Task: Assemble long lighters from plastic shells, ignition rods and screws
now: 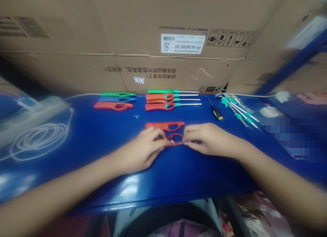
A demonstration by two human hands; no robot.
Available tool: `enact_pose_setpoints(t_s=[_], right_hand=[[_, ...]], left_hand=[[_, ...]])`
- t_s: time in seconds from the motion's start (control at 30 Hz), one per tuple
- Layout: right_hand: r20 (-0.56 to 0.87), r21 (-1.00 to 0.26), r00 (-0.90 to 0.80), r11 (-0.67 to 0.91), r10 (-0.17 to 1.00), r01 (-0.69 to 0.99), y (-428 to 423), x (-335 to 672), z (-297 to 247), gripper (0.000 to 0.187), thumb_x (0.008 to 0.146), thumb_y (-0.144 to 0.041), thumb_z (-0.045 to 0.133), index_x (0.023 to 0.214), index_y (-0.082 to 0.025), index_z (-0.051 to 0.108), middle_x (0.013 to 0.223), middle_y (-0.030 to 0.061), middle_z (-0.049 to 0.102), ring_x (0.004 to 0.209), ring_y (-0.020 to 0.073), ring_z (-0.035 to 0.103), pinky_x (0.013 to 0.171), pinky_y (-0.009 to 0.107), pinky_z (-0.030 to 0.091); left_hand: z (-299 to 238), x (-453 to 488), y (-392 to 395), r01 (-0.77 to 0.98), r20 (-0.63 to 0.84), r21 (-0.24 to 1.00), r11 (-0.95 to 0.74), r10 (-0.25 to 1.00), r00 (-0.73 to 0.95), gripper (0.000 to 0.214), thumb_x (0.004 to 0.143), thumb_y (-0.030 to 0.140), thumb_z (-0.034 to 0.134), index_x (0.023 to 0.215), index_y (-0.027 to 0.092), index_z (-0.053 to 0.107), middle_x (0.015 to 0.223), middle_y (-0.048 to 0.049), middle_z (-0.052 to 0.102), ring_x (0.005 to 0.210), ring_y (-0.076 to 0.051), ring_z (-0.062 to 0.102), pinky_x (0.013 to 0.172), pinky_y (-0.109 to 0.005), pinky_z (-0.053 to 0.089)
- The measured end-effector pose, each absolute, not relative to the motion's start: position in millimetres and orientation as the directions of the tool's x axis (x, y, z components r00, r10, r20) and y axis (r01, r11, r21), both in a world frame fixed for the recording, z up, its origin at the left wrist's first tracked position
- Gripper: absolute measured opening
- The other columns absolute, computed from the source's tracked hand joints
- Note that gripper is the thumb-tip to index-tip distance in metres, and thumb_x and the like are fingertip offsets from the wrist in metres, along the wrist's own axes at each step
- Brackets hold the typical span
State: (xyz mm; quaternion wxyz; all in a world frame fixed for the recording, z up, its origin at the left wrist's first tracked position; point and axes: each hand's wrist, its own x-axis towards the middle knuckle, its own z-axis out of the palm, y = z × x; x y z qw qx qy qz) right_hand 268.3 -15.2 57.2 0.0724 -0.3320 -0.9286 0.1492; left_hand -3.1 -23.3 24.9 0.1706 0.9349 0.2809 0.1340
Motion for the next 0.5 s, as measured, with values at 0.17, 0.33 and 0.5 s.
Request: enact_pose_setpoints(t_s=[0.17, 0.33, 0.5], right_hand=[[0.062, -0.357, -0.784, 0.747, 0.618, 0.561, -13.5, 270.3, 55.9, 0.016, 0.093, -0.017, 0.060, 0.097, -0.021, 0.075, 0.099, 0.0037, 0.072, 0.085, 0.0162, 0.068, 0.076, 0.026, 0.049], [0.068, -0.368, -0.805, 0.765, 0.590, 0.529, -12.2, 272.3, 55.0, 0.019, 0.092, -0.020, 0.063, 0.106, -0.023, 0.074, 0.103, 0.0026, 0.071, 0.086, 0.0150, 0.068, 0.075, 0.025, 0.048], [0.073, -0.363, -0.817, 0.778, 0.572, 0.513, -10.8, 272.3, 55.6, 0.019, 0.092, -0.022, 0.062, 0.107, -0.023, 0.074, 0.103, 0.0027, 0.071, 0.085, 0.0147, 0.067, 0.075, 0.024, 0.048]], left_hand=[[25.9, -3.9, -23.3, 0.481, 0.156, 0.400, -0.780, 0.576, 0.803, 0.033, 0.102, 0.018, 0.044, 0.128, 0.025, 0.063, 0.116, -0.0104, 0.058, 0.107, -0.024, 0.052, 0.094, -0.042, 0.047], [26.5, -4.7, -22.7, 0.487, 0.161, 0.392, -0.780, 0.580, 0.799, 0.031, 0.102, 0.020, 0.044, 0.125, 0.025, 0.064, 0.118, -0.0095, 0.059, 0.108, -0.025, 0.053, 0.094, -0.043, 0.046], [27.2, -5.3, -22.4, 0.477, 0.171, 0.384, -0.791, 0.568, 0.805, 0.032, 0.103, 0.020, 0.043, 0.129, 0.027, 0.061, 0.124, -0.0083, 0.060, 0.113, -0.024, 0.055, 0.097, -0.042, 0.045]])
